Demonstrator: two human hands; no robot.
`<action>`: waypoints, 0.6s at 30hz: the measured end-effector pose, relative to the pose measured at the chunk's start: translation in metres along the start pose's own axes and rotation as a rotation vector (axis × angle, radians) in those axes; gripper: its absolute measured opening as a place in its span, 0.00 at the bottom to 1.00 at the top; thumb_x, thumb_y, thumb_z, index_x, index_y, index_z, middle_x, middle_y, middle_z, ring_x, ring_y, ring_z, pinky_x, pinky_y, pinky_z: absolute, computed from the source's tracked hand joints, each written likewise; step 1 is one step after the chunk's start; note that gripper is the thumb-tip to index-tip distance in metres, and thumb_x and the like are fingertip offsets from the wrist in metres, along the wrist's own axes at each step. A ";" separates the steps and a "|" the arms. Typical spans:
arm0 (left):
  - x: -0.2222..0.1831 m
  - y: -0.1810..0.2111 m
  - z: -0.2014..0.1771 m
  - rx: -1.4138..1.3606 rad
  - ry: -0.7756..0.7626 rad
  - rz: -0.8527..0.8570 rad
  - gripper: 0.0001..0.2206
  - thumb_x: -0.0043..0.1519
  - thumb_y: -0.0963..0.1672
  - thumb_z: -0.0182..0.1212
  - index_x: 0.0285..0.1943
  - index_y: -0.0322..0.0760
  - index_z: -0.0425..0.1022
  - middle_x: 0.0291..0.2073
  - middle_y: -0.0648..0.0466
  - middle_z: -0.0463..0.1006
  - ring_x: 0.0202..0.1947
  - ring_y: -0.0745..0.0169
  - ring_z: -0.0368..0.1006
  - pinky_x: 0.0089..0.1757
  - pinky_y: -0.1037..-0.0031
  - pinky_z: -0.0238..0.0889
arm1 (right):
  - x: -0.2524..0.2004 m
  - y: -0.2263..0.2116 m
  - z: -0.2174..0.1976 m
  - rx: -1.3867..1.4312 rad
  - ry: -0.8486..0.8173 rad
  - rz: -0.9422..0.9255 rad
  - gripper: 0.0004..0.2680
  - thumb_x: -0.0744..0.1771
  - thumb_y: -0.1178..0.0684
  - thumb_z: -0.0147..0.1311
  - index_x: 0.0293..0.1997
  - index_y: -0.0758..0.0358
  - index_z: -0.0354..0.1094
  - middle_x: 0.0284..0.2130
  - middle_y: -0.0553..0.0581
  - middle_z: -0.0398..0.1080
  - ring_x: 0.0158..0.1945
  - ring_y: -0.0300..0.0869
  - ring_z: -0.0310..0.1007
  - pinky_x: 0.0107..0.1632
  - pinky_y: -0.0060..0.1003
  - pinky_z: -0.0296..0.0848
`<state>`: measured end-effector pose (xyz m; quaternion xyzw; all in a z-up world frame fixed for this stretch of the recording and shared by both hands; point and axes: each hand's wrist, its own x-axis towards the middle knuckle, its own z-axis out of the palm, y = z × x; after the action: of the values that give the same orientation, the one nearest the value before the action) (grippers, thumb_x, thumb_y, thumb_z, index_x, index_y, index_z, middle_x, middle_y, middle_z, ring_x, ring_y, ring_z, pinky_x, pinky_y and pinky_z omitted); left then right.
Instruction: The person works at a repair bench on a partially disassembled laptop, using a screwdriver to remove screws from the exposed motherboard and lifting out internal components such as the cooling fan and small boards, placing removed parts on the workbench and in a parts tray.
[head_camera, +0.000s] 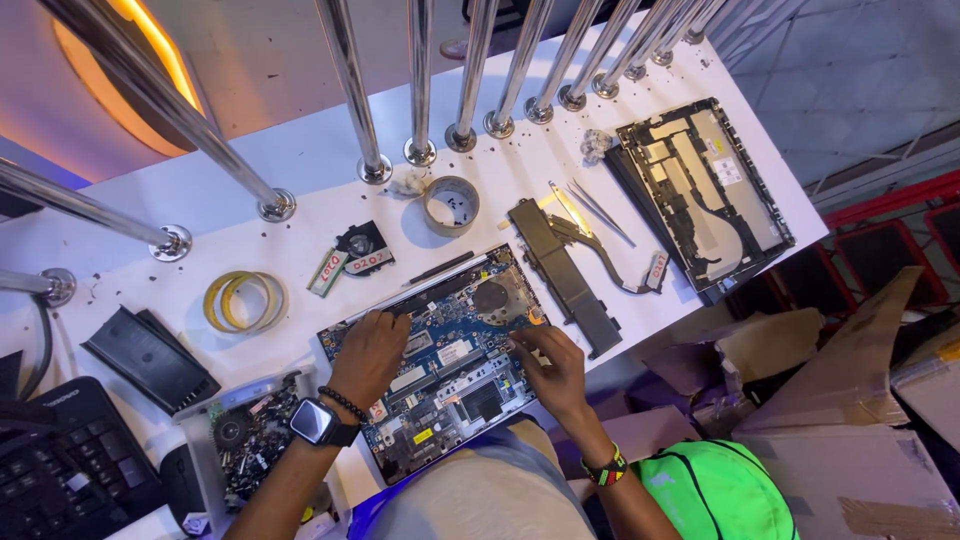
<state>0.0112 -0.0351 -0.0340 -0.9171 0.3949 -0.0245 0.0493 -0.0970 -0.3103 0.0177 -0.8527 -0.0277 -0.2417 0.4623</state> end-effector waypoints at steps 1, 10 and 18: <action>0.001 -0.001 -0.002 -0.030 0.017 0.004 0.13 0.60 0.42 0.66 0.52 0.40 0.73 0.38 0.52 0.78 0.46 0.56 0.77 0.44 0.74 0.72 | -0.002 0.000 -0.001 -0.022 0.031 0.018 0.04 0.64 0.59 0.65 0.40 0.61 0.80 0.27 0.57 0.77 0.27 0.47 0.75 0.31 0.37 0.72; -0.020 0.000 -0.024 -0.321 -0.100 -0.004 0.12 0.61 0.37 0.61 0.52 0.34 0.72 0.47 0.43 0.77 0.54 0.45 0.75 0.46 0.65 0.73 | -0.029 0.036 -0.048 -0.244 0.258 0.129 0.03 0.65 0.59 0.68 0.39 0.62 0.80 0.24 0.57 0.74 0.25 0.47 0.71 0.31 0.38 0.71; -0.003 0.027 -0.065 -0.369 -0.101 -0.146 0.04 0.66 0.39 0.58 0.47 0.37 0.69 0.53 0.41 0.76 0.57 0.42 0.76 0.43 0.61 0.76 | 0.021 0.090 -0.098 -0.301 0.211 0.164 0.02 0.67 0.58 0.68 0.39 0.61 0.80 0.30 0.56 0.79 0.31 0.48 0.77 0.39 0.39 0.76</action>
<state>-0.0159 -0.0566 0.0280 -0.9368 0.3224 0.0906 -0.1019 -0.0919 -0.4443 0.0021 -0.8814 0.1270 -0.2927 0.3483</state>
